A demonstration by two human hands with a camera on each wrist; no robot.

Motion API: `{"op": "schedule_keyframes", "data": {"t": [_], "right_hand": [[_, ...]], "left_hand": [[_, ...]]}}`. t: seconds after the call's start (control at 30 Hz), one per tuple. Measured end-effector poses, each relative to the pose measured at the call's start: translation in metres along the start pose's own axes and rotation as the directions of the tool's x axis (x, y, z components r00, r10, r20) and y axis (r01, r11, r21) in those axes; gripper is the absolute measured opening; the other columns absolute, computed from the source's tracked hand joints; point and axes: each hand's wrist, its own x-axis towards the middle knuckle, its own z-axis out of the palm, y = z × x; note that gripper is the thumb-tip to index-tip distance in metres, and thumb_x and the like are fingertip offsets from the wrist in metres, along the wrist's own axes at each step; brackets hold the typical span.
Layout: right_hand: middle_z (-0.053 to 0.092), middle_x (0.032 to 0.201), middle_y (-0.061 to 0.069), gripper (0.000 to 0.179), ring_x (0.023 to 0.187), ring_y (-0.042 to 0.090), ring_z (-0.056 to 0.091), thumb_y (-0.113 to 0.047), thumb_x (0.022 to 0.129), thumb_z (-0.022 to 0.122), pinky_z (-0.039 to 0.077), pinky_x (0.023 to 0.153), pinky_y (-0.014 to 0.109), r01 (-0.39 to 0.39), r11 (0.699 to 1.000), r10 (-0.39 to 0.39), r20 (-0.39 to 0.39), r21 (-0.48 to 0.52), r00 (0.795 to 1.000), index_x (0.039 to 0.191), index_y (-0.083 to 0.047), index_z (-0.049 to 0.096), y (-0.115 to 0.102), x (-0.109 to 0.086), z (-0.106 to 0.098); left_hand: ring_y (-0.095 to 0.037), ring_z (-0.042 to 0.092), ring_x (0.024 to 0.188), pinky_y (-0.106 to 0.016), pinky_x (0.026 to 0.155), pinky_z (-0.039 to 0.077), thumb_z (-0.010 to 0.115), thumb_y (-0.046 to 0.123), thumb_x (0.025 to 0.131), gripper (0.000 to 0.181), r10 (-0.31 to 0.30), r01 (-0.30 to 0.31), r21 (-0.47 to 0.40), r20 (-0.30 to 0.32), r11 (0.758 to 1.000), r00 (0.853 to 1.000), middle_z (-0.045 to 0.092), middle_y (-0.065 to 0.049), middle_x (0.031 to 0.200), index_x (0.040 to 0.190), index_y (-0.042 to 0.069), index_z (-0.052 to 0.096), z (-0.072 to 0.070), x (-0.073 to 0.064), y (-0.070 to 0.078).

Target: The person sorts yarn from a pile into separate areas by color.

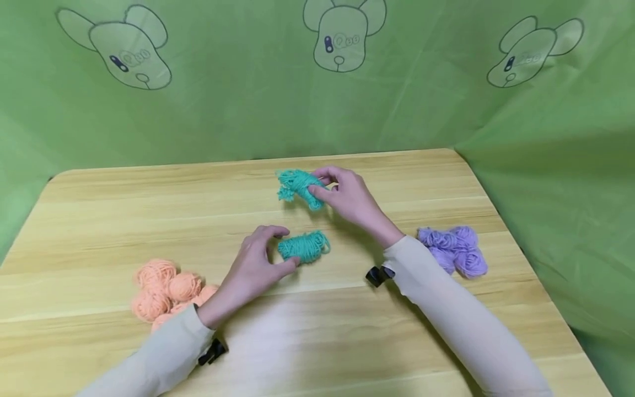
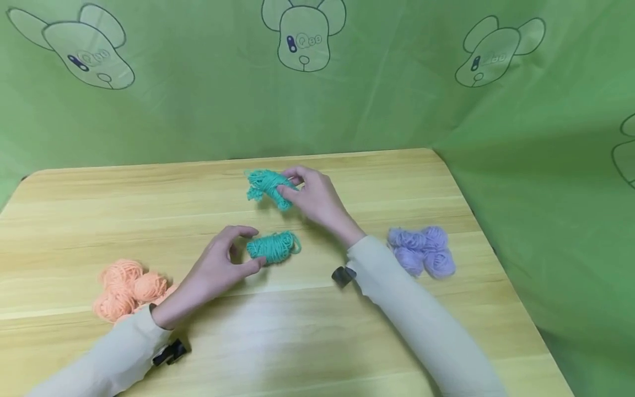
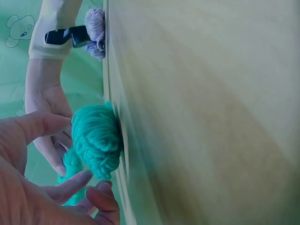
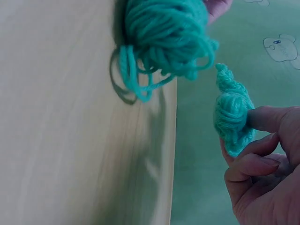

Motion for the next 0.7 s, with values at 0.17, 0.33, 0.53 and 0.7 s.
{"op": "schedule_keyframes", "data": {"t": [0.17,0.33,0.53,0.7], "right_hand": [[0.070,0.122,0.011,0.038,0.118,0.029,0.062,-0.025,0.106,0.074,0.052,0.100,0.047,-0.040,0.999,0.041,0.036,-0.023,0.999,0.138,-0.005,0.069,0.006,0.014,0.004],[0.069,0.122,0.012,0.039,0.114,0.029,0.062,-0.027,0.106,0.075,0.052,0.095,0.045,-0.069,0.997,0.071,0.046,-0.042,0.996,0.137,-0.005,0.069,0.012,0.025,0.009],[0.068,0.124,0.012,0.038,0.116,0.029,0.062,-0.028,0.106,0.074,0.052,0.099,0.046,-0.131,0.991,0.133,0.049,-0.040,0.990,0.136,-0.005,0.068,0.020,0.033,0.011],[0.068,0.125,0.013,0.038,0.118,0.030,0.062,-0.026,0.106,0.073,0.050,0.105,0.047,-0.161,0.986,0.163,0.068,-0.036,0.984,0.136,-0.004,0.068,0.031,0.039,0.009]], "left_hand": [[-0.035,0.055,0.122,-0.054,0.098,0.050,0.087,0.033,0.091,0.057,0.061,-0.061,0.047,-0.005,0.997,0.998,0.064,-0.006,0.132,0.139,0.011,0.067,0.011,0.008,-0.022],[-0.037,0.053,0.127,-0.057,0.103,0.049,0.087,0.028,0.092,0.056,0.021,-0.023,0.058,0.033,0.998,0.999,0.062,-0.007,0.134,0.141,0.010,0.067,0.009,0.009,-0.012],[-0.033,0.056,0.129,-0.057,0.110,0.046,0.085,0.026,0.092,0.053,-0.021,0.019,0.022,0.057,1.000,0.998,0.064,-0.007,0.135,0.139,0.010,0.067,0.011,0.017,-0.021],[-0.033,0.060,0.118,-0.053,0.102,0.050,0.084,0.026,0.092,0.049,-0.002,0.001,0.017,0.064,1.000,0.998,0.066,-0.010,0.126,0.135,0.009,0.069,0.013,0.021,-0.025]]}}
